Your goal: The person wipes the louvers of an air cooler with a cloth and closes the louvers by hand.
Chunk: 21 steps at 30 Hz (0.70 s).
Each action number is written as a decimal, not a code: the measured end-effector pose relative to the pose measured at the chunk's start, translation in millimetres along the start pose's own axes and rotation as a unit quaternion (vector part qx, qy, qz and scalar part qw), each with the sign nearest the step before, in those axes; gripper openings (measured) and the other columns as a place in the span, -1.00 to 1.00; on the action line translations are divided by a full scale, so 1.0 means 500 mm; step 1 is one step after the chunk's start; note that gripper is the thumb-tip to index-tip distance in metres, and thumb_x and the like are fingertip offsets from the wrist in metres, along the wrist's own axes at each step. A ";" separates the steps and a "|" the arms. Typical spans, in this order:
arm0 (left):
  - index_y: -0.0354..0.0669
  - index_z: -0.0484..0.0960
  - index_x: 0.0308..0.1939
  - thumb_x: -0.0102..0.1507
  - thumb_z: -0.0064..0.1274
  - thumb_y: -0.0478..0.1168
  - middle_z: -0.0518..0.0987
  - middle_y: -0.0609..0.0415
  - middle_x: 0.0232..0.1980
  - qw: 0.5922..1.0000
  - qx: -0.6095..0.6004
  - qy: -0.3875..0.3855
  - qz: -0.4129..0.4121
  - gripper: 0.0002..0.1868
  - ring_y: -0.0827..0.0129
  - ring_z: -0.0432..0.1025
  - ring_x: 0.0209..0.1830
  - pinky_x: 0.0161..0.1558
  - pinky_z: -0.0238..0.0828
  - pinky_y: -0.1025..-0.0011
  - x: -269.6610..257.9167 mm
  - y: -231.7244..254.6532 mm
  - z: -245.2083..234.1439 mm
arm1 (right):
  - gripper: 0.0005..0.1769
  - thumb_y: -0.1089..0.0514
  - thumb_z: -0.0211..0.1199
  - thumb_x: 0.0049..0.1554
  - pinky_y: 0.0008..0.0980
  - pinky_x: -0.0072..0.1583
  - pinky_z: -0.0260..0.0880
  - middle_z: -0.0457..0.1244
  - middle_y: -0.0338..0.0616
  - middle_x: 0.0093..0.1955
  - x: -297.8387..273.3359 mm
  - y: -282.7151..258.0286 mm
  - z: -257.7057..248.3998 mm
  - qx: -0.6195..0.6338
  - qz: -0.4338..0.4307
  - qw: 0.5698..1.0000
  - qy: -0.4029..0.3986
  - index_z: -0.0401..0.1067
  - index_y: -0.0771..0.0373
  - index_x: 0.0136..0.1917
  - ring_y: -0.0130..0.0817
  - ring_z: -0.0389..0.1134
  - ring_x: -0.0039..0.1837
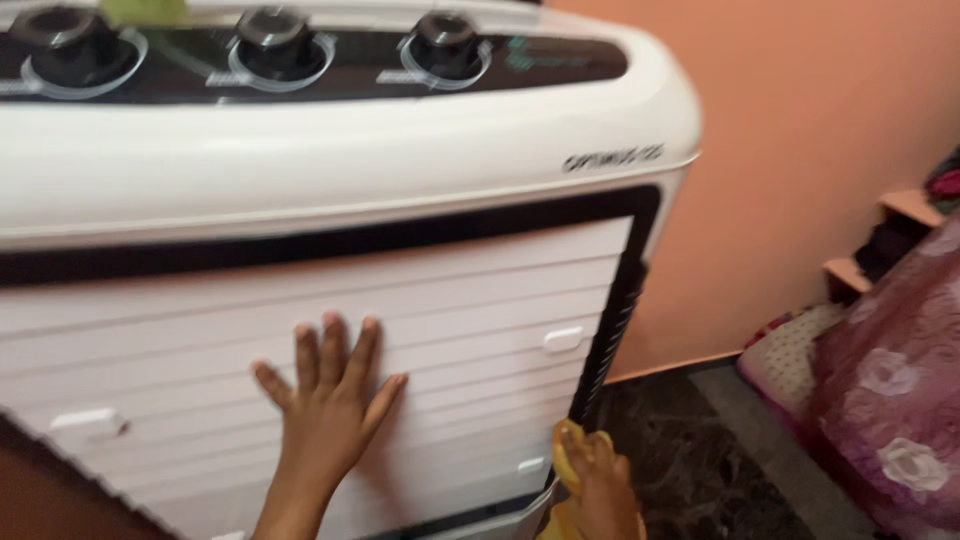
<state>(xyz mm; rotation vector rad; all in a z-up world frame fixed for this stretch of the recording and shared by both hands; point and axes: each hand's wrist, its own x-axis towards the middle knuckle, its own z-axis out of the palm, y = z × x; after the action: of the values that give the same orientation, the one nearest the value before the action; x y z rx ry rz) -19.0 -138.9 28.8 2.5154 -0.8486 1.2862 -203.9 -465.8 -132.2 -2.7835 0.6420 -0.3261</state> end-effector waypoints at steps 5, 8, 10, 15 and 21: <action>0.18 0.06 0.61 0.30 0.02 0.19 -0.26 0.00 0.69 0.991 -0.076 -0.058 -0.091 -0.15 0.13 -0.44 0.68 0.47 -0.65 -0.34 -0.052 0.042 -0.052 | 0.10 0.35 0.36 -0.26 -0.02 0.27 0.26 0.08 0.05 0.38 -0.059 -0.039 -0.076 0.037 -0.104 0.989 0.098 0.18 -0.18 0.51 0.14 0.19 0.31; 0.14 0.25 0.50 0.31 0.07 -0.05 0.03 0.05 0.64 0.951 -0.201 -0.031 -0.233 -0.33 0.08 -0.13 0.69 0.53 -0.24 -0.21 -0.174 0.060 -0.044 | 0.21 0.39 0.36 -0.34 -0.04 0.34 0.22 0.10 0.02 0.36 -0.100 -0.053 -0.094 0.072 -0.067 0.994 0.054 0.23 -0.26 0.55 0.13 0.18 0.32; 0.04 0.32 0.45 0.32 0.03 -0.24 0.15 0.03 0.56 0.841 -0.332 0.027 -0.426 -0.42 0.13 0.08 0.60 0.49 0.04 -0.01 -0.283 0.051 -0.020 | 0.17 0.34 0.38 -0.36 0.01 0.33 0.20 0.12 0.03 0.30 -0.106 -0.050 -0.090 0.095 -0.130 0.985 0.057 0.22 -0.22 0.51 0.11 0.19 0.33; -0.02 0.31 0.45 0.27 0.03 -0.30 0.21 0.01 0.40 0.564 -0.353 0.055 -0.745 -0.36 0.16 0.34 0.27 0.25 0.36 0.13 -0.508 -0.019 0.122 | 0.10 0.27 0.42 -0.38 0.03 0.38 0.21 0.14 0.06 0.22 -0.127 -0.056 -0.005 0.119 -0.200 0.971 0.058 0.28 -0.25 0.44 0.05 0.23 0.33; 0.10 0.37 0.39 0.28 0.07 -0.11 0.53 0.14 0.10 0.295 -0.487 0.190 -0.799 -0.43 0.39 0.40 0.09 0.02 0.42 0.29 -0.601 -0.104 0.194 | -0.02 0.08 0.50 -0.35 -0.07 0.32 0.29 0.21 -0.03 0.16 -0.096 -0.059 0.066 0.146 -0.269 0.949 0.080 0.36 -0.25 0.38 -0.02 0.29 0.26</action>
<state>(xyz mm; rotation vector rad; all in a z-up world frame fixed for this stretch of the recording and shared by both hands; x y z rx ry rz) -61.3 -15.0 -263.2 0.7401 0.8459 0.1554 -225.3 -411.4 -161.9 -2.6058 -0.1500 -0.6973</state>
